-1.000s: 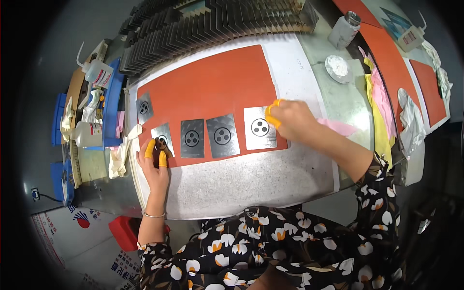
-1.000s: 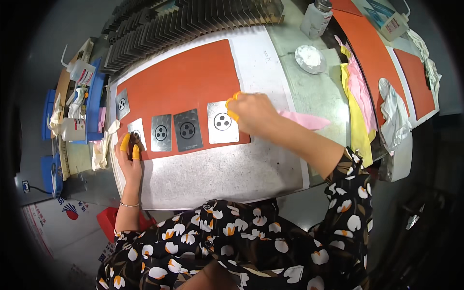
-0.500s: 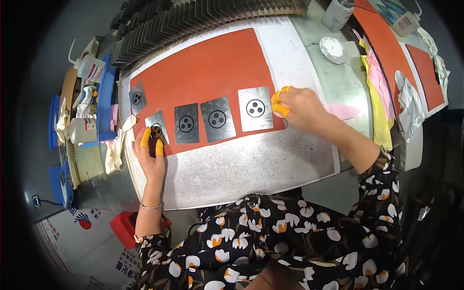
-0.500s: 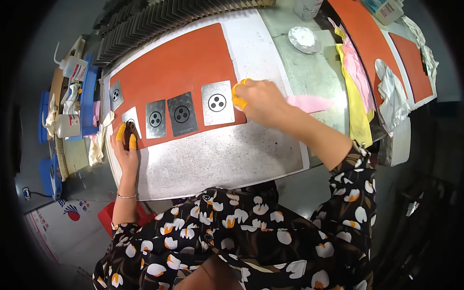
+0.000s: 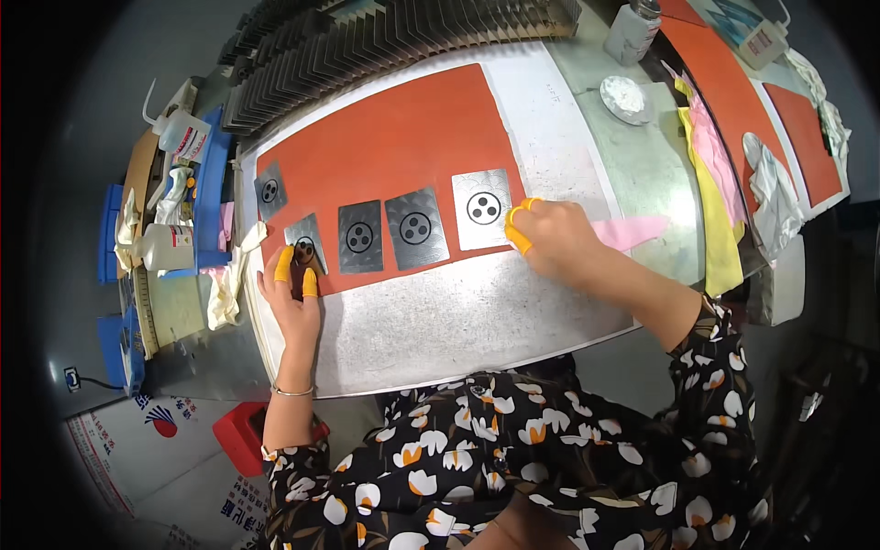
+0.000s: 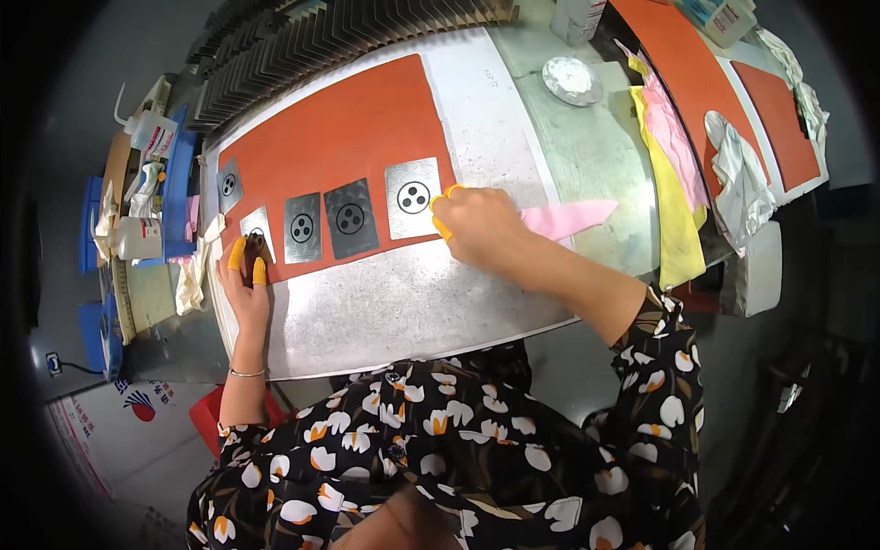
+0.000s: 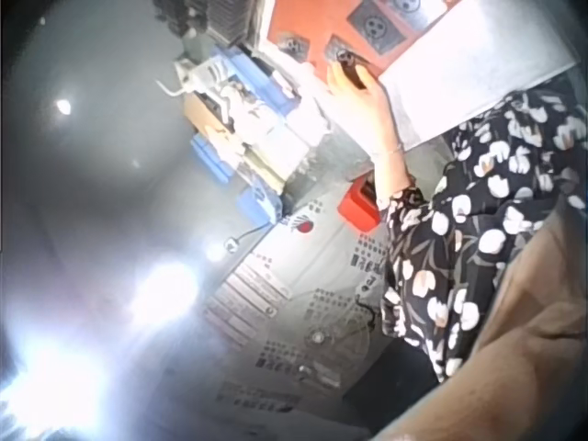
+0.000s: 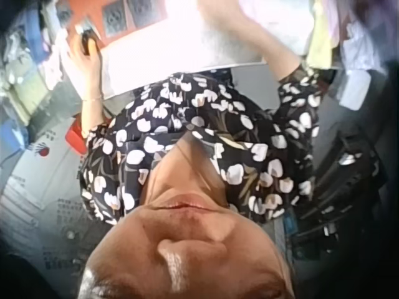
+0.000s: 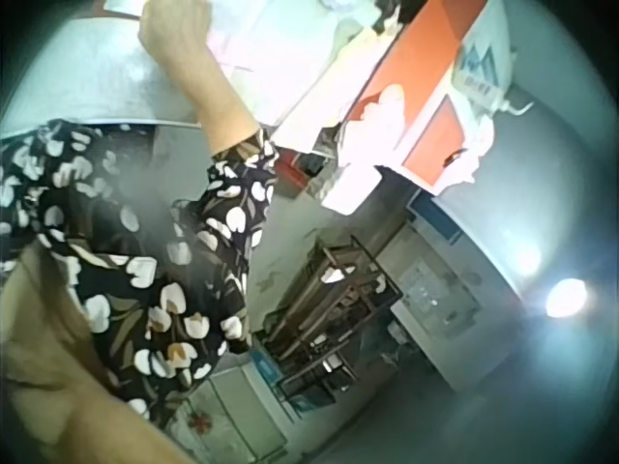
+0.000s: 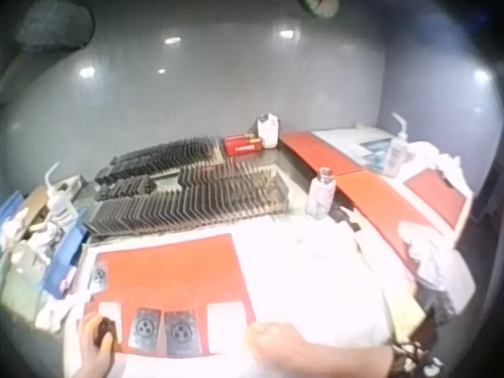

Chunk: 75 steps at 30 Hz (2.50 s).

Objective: The person wipes the surface of a metal workbench and several small, square metal plates using a white cloth. They handle the plates one by one, wiping both sides and arranging them on a red mat. The person wears yellow finger cots during the process.

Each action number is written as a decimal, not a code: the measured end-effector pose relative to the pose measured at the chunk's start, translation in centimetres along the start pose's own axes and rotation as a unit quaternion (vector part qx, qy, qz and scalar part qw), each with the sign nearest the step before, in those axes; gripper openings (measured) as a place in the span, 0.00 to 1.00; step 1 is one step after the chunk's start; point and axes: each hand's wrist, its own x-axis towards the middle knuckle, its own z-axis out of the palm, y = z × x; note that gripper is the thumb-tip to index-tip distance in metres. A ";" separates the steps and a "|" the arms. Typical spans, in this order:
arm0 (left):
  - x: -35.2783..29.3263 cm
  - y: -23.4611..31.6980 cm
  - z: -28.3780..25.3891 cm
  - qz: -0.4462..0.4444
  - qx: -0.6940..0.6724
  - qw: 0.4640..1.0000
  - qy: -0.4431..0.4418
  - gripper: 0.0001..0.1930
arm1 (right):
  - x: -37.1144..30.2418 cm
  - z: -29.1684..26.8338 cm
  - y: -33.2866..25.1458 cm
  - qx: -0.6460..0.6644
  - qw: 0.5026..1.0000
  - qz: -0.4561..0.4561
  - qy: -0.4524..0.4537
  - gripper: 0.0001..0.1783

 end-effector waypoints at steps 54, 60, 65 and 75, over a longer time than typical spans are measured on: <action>11.2 16.7 5.0 0.216 -0.090 0.936 -0.263 0.36 | 0.3 -11.3 20.4 -0.090 0.929 0.318 0.166 0.12; 9.7 16.2 4.1 0.187 -0.083 0.936 -0.287 0.35 | -0.7 -8.9 23.9 -0.014 0.946 0.261 0.191 0.07; 8.3 15.1 3.6 0.162 -0.071 0.950 -0.258 0.35 | 0.4 -10.7 20.4 -0.180 0.938 0.247 0.166 0.11; 4.0 11.0 1.8 0.090 -0.063 0.980 -0.165 0.36 | -0.8 -5.0 2.3 0.144 0.984 0.065 0.086 0.10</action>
